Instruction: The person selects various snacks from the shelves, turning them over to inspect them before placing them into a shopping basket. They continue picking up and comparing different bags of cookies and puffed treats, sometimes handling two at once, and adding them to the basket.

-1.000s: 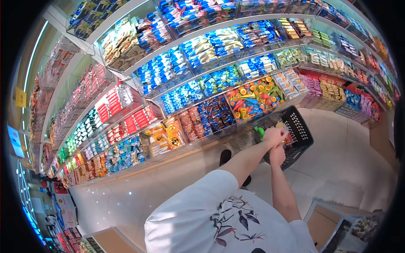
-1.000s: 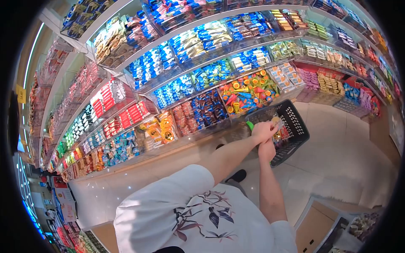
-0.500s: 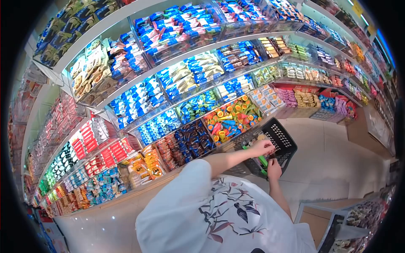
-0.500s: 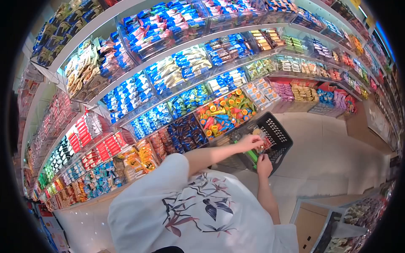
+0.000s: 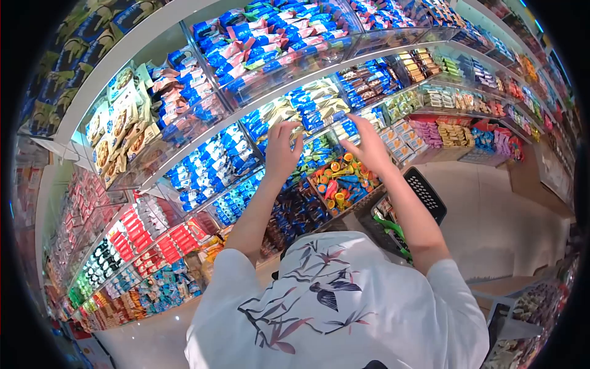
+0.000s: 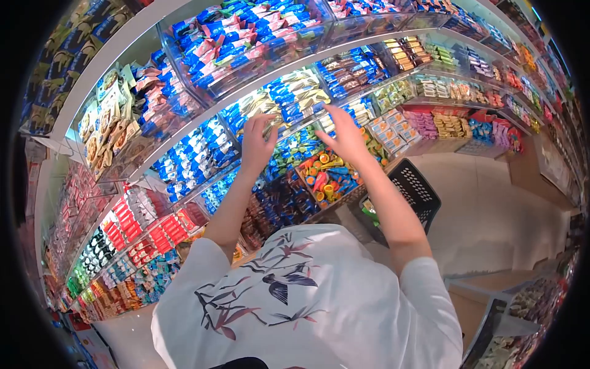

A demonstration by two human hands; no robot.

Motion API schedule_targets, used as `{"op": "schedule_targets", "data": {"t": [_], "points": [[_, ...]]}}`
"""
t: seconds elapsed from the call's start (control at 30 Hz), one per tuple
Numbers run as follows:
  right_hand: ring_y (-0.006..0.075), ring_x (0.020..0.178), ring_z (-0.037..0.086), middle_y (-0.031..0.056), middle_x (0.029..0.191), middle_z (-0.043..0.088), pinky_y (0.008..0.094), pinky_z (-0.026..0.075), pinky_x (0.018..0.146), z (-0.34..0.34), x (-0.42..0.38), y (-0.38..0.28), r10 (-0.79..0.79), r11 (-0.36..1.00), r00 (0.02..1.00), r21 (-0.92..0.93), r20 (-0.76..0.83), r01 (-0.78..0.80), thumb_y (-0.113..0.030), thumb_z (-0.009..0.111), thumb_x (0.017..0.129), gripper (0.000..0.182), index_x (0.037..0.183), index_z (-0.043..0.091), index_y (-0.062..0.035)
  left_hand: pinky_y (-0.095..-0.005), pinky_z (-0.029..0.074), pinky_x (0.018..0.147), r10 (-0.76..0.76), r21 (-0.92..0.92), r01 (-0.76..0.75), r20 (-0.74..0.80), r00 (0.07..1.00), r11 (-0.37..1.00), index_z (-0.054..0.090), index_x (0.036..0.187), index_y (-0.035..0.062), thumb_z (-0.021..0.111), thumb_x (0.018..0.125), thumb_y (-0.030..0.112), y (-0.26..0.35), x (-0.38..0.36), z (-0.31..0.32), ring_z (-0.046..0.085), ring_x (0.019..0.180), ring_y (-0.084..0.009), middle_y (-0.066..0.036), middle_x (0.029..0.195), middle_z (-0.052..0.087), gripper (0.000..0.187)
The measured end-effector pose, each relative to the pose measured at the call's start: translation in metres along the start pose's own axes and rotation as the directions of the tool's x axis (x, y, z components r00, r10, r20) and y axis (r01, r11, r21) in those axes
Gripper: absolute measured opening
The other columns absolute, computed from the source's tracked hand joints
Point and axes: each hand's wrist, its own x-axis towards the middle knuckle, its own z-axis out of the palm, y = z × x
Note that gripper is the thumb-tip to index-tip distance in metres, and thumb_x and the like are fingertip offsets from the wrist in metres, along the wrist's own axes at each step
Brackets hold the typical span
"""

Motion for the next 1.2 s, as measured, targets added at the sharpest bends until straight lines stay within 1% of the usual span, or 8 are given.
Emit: {"op": "schedule_targets", "data": {"t": [0.13, 0.3, 0.4, 0.53, 0.67, 0.8, 1.1, 1.2], "points": [[0.0374, 0.124, 0.043, 0.0193, 0.133, 0.046, 0.0423, 0.037, 0.103, 0.045, 0.103, 0.027, -0.200, 0.978, 0.971, -0.039, 0.127, 0.206, -0.034, 0.075, 0.076, 0.074, 0.134, 0.039, -0.0044, -0.0437, 0.039, 0.098, 0.150, 0.192, -0.121, -0.149, 0.977, 0.974, 0.056, 0.110, 0.0081, 0.068, 0.079, 0.014, -0.015, 0.029, 0.012, 0.046, 0.114, -0.0335, -0.014, 0.116, 0.052, 0.034], [0.0361, 0.115, 0.051, 0.0220, 0.121, 0.055, 0.0418, 0.043, 0.095, 0.054, 0.164, 0.062, -0.309, 0.879, 0.859, -0.222, 0.408, 0.422, -0.047, 0.083, 0.058, 0.089, 0.126, 0.048, -0.0030, -0.0461, 0.042, 0.093, -0.012, 0.278, 0.037, -0.092, 0.996, 0.960, 0.054, 0.119, 0.0092, 0.070, 0.078, 0.020, -0.041, 0.025, 0.016, 0.047, 0.112, -0.0377, -0.018, 0.120, 0.050, 0.045], [0.0370, 0.103, 0.058, 0.0222, 0.104, 0.063, 0.0425, 0.046, 0.088, 0.039, 0.186, 0.032, -0.042, 0.877, 0.750, -0.336, 0.660, 0.344, -0.049, 0.082, 0.056, 0.080, 0.114, 0.056, -0.0010, -0.0468, 0.043, 0.090, -0.082, 0.209, 0.087, -0.032, 0.996, 0.974, 0.055, 0.117, 0.0093, 0.070, 0.078, 0.020, -0.043, 0.024, 0.007, 0.048, 0.109, -0.0385, -0.019, 0.119, 0.050, 0.043], [0.0380, 0.095, 0.060, 0.0229, 0.097, 0.064, 0.0442, 0.048, 0.081, 0.047, 0.191, 0.040, -0.164, 0.900, 0.747, -0.212, 0.644, 0.381, -0.040, 0.080, 0.059, 0.066, 0.107, 0.058, -0.0017, -0.0464, 0.044, 0.087, -0.054, 0.219, 0.070, -0.081, 0.995, 0.973, 0.056, 0.115, 0.0082, 0.069, 0.077, 0.016, -0.038, 0.026, 0.007, 0.049, 0.108, -0.0388, -0.019, 0.117, 0.050, 0.041], [0.0375, 0.092, 0.061, 0.0227, 0.094, 0.065, 0.0441, 0.048, 0.079, 0.041, 0.190, 0.030, -0.167, 0.908, 0.722, -0.181, 0.672, 0.378, -0.033, 0.077, 0.060, 0.061, 0.110, 0.057, -0.0020, -0.0474, 0.042, 0.091, 0.226, 0.137, -0.213, -0.092, 0.970, 0.967, 0.059, 0.111, 0.0072, 0.069, 0.077, 0.014, -0.023, 0.025, 0.024, 0.049, 0.111, -0.0376, -0.018, 0.117, 0.051, 0.037], [0.0377, 0.093, 0.061, 0.0223, 0.093, 0.064, 0.0441, 0.048, 0.079, 0.046, 0.188, 0.042, -0.198, 0.909, 0.748, -0.168, 0.633, 0.382, -0.027, 0.076, 0.061, 0.058, 0.110, 0.057, -0.0014, -0.0529, 0.038, 0.101, 0.251, 0.231, -0.263, 0.082, 0.965, 0.937, 0.061, 0.112, 0.0078, 0.069, 0.077, 0.016, -0.007, 0.019, 0.043, 0.044, 0.123, -0.0360, -0.015, 0.125, 0.052, 0.037], [0.0362, 0.101, 0.059, 0.0221, 0.106, 0.061, 0.0433, 0.048, 0.085, 0.045, 0.174, 0.037, -0.199, 0.878, 0.750, -0.226, 0.631, 0.423, -0.020, 0.070, 0.067, 0.057, 0.118, 0.054, -0.0011, -0.0576, 0.032, 0.104, 0.221, 0.231, -0.230, 0.063, 0.973, 0.945, 0.061, 0.114, 0.0087, 0.070, 0.075, 0.014, -0.021, 0.013, 0.062, 0.046, 0.120, -0.0345, -0.015, 0.120, 0.053, 0.040], [0.0370, 0.101, 0.058, 0.0227, 0.106, 0.060, 0.0453, 0.047, 0.085, 0.055, 0.168, 0.054, -0.352, 0.857, 0.794, -0.171, 0.496, 0.487, -0.020, 0.070, 0.067, 0.058, 0.119, 0.053, -0.0022, -0.0580, 0.033, 0.103, 0.202, 0.210, -0.211, 0.064, 0.977, 0.955, 0.061, 0.115, 0.0086, 0.069, 0.076, 0.014, -0.021, 0.012, 0.061, 0.046, 0.119, -0.0353, -0.014, 0.119, 0.053, 0.041]]}}
